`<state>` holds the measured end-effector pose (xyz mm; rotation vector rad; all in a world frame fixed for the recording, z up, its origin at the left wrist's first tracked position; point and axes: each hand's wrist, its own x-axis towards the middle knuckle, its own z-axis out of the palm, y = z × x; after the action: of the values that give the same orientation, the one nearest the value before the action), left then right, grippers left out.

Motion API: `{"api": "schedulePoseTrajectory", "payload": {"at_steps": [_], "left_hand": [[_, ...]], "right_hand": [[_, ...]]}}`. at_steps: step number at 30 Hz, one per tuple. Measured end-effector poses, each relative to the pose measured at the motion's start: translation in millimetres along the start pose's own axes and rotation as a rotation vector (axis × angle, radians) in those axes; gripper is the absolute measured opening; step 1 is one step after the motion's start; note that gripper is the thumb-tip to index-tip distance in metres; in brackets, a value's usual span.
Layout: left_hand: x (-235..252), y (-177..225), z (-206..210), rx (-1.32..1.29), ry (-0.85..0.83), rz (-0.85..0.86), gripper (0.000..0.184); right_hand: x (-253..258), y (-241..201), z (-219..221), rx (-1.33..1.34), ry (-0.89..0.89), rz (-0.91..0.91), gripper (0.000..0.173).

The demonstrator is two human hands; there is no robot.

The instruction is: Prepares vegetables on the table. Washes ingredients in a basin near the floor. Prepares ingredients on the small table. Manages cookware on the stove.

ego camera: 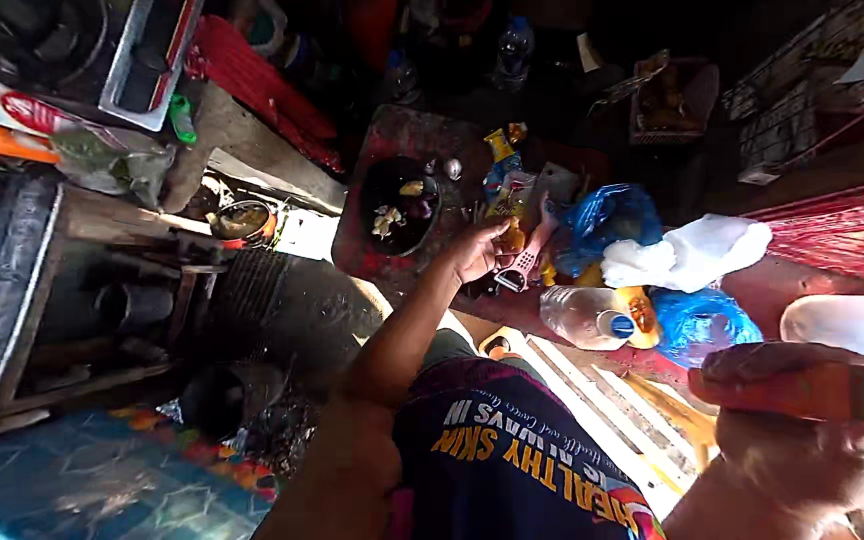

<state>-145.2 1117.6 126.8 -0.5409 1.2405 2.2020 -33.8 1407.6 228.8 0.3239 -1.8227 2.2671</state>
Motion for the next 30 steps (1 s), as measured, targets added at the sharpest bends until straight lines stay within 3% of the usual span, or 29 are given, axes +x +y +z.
{"api": "schedulePoseTrajectory", "payload": {"at_steps": [3, 7, 12, 16, 21, 30], "left_hand": [[-28.7, -7.6, -43.8, -0.081, 0.033, -0.017, 0.027], [-55.9, -10.1, -108.3, -0.137, 0.062, -0.035, 0.030], [-84.5, 3.0, -173.2, -0.126, 0.100, -0.009, 0.033], [-92.7, 20.6, -193.5, -0.233, 0.144, -0.029, 0.033], [-98.5, 35.8, -201.4, -0.236, 0.038, 0.021, 0.032], [-107.1, 34.4, -198.2, -0.148, -0.031, 0.092, 0.034]], "right_hand": [[-17.2, 13.4, 50.9, 0.018, -0.059, 0.117, 0.041], [-38.1, 67.0, 124.3, -0.099, -0.171, 0.320, 0.046], [-57.1, 128.8, 207.1, -0.258, -0.276, 0.413, 0.048], [-64.9, 157.4, 259.9, -0.566, -0.320, 0.392, 0.047], [-68.5, 163.8, 295.1, -0.721, -0.362, 0.338, 0.056], [-59.8, 171.4, 295.8, -0.674, -0.335, 0.447, 0.053]]}}
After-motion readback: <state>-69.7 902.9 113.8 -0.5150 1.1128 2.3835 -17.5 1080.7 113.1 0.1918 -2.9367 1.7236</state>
